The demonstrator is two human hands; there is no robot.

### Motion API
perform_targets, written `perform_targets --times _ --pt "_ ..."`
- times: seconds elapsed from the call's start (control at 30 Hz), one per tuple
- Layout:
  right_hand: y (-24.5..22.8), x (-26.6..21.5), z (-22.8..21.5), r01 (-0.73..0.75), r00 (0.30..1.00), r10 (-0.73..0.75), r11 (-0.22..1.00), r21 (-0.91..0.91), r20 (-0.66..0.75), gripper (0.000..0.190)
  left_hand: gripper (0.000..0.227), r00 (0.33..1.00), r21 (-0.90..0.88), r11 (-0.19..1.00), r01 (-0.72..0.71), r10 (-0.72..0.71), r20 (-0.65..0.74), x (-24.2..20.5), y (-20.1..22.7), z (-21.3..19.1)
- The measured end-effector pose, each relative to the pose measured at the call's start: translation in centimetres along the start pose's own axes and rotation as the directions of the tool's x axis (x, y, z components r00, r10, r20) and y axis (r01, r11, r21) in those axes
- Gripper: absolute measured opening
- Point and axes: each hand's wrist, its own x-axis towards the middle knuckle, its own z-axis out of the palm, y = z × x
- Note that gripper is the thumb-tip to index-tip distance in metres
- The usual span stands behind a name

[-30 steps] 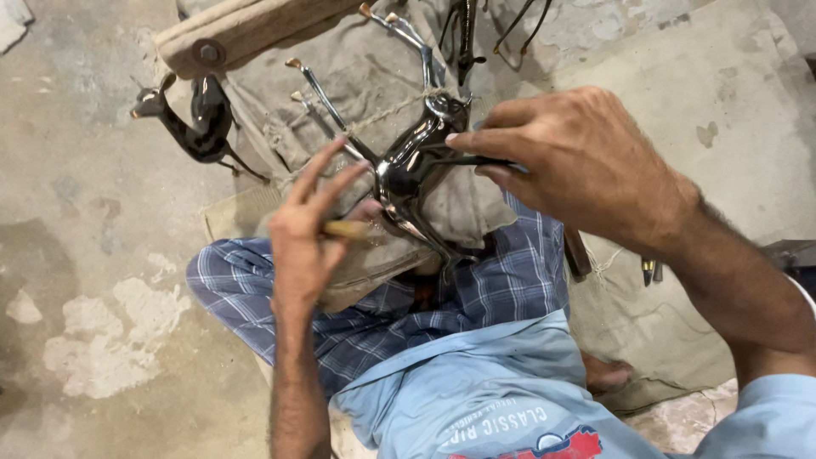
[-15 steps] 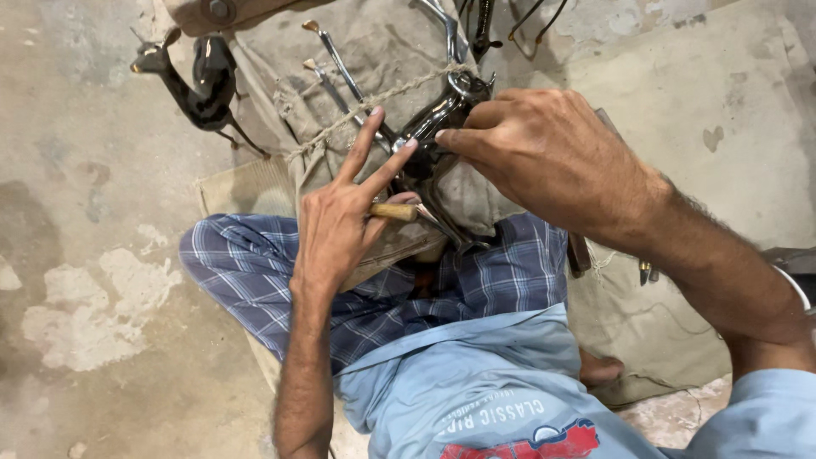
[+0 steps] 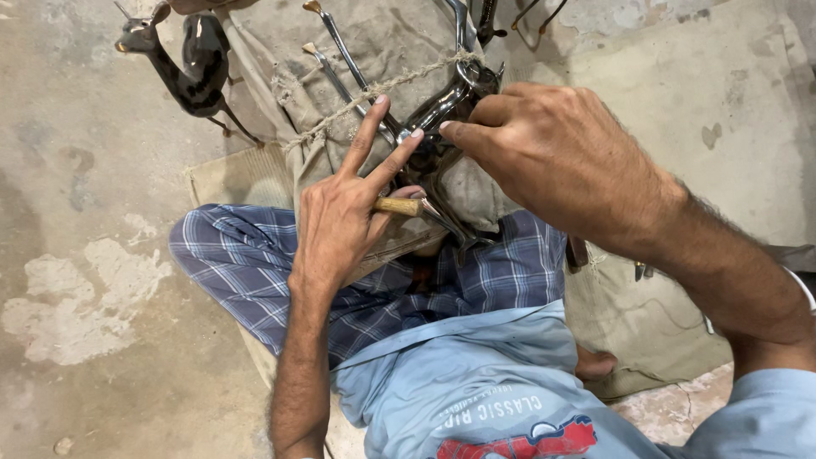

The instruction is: The person sits on the floor and uses a wooden mallet to repeatedly strike a chisel placed on a metal deer-shaped decoration. The person adjusts the chisel and the object's position while continuing to hammer the same area.

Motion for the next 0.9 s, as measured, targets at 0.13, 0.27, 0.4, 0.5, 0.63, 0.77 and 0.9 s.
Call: perform_targets --times 0.13,0.27,0.4,0.5,0.63,0.77,0.9 --pt "-0.5 0.3 -0.1 -0.066 0.996 0.064 0.997 0.032 0.066 0.033 0.07 1.0 -0.007 1.0 0.003 -0.003 -0.007 -0.2 -0.3 0.3" --pt "-0.6 1.1 -0.1 -0.128 0.985 0.118 0.989 0.069 0.128 0.027 0.074 0.984 -0.071 0.995 -0.071 0.058 -0.169 -0.4 -0.9 0.8" --pt "-0.4 1.8 0.2 -0.184 0.952 0.171 0.982 0.031 0.254 0.018 0.057 0.949 -0.326 0.945 -0.037 -0.069 -0.308 -1.4 -1.3 0.5" --pt "-0.8 1.8 0.3 -0.014 0.971 0.043 0.992 -0.122 0.236 0.025 0.044 0.914 -0.327 0.945 -0.008 -0.126 -0.386 -2.4 -1.5 -0.6" --pt "-1.5 1.6 0.2 0.016 0.988 -0.002 0.996 -0.087 0.157 0.029 0.029 0.872 -0.345 0.938 -0.013 -0.158 -0.464 -2.9 -1.5 -1.2" --pt "-1.9 1.8 0.0 0.017 0.982 0.009 0.99 -0.138 0.187 0.03 0.02 0.853 -0.331 0.943 -0.012 -0.163 -0.496 -2.3 -1.6 -0.8" --pt "-2.1 2.1 -0.2 0.044 0.992 -0.031 0.993 -0.107 0.119 0.031 0.018 0.865 -0.295 0.955 -0.028 -0.125 -0.486 -2.0 -1.6 -0.6"
